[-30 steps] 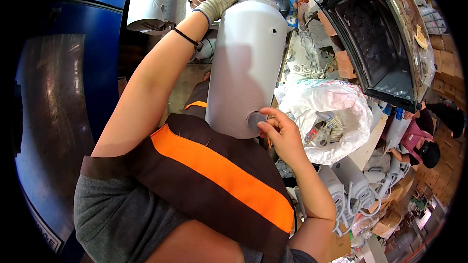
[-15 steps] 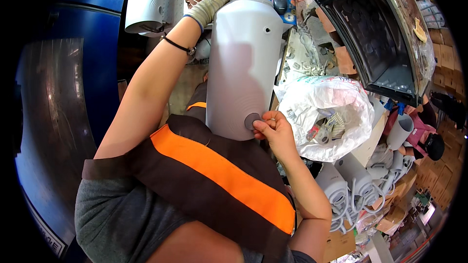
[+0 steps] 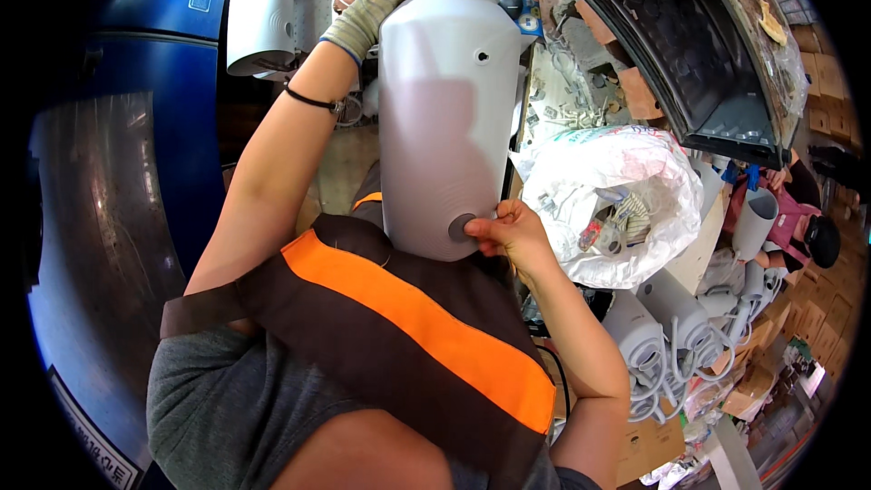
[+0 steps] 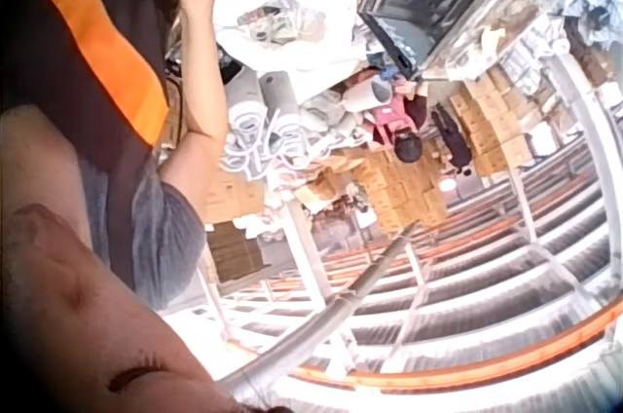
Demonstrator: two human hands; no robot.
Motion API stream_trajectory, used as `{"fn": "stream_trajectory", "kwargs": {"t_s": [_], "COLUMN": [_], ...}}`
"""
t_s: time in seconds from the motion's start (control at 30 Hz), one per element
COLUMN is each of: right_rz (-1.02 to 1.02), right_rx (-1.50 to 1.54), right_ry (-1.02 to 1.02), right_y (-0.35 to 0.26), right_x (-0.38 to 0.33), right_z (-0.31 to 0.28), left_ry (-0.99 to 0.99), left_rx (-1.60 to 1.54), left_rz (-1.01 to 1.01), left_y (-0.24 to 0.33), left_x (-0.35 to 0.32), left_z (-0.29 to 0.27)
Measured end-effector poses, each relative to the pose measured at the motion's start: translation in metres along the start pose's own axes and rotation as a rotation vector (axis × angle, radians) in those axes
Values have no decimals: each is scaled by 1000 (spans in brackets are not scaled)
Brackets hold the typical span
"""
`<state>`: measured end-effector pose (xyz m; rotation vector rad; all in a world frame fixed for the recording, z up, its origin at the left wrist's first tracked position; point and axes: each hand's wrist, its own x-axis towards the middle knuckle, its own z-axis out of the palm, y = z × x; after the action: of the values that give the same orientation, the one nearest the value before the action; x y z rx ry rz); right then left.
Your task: The person removes a white plastic jug from a machine, trims excess material from the opening and a side hole with a handheld tool, presses a small plug into the side hole by hand, and places the jug into a cardboard box.
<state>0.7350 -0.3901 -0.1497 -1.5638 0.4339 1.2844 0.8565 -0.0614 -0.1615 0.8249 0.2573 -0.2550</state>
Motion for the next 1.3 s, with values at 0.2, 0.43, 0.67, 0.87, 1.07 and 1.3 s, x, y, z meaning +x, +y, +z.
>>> {"fn": "stream_trajectory", "kwargs": {"t_s": [0.2, 0.43, 0.67, 0.87, 1.07, 1.3], "right_rz": [-212, -362, -312, -97, -269, -295], "right_rx": [80, -43, 363, 826, 870, 813], "right_ry": [-154, -20, -41, -308, -312, -342], "right_y": [21, 34, 17, 19, 25, 9], "right_x": [11, 14, -6, -12, -16, -41], "right_z": [2, 32, 27, 7, 23, 23], "left_ry": [19, -21, 53, -113, -97, -92], "left_rx": [50, 25, -170, -136, -175, -212], "left_rz": [74, 267, 172, 412, 466, 511], "left_y": [0, 6, 23, 46, 39, 48], "left_x": [-1, -19, -1, -24, -52, -64], "left_z": [-11, 18, -50, -6, 9, -10]}}
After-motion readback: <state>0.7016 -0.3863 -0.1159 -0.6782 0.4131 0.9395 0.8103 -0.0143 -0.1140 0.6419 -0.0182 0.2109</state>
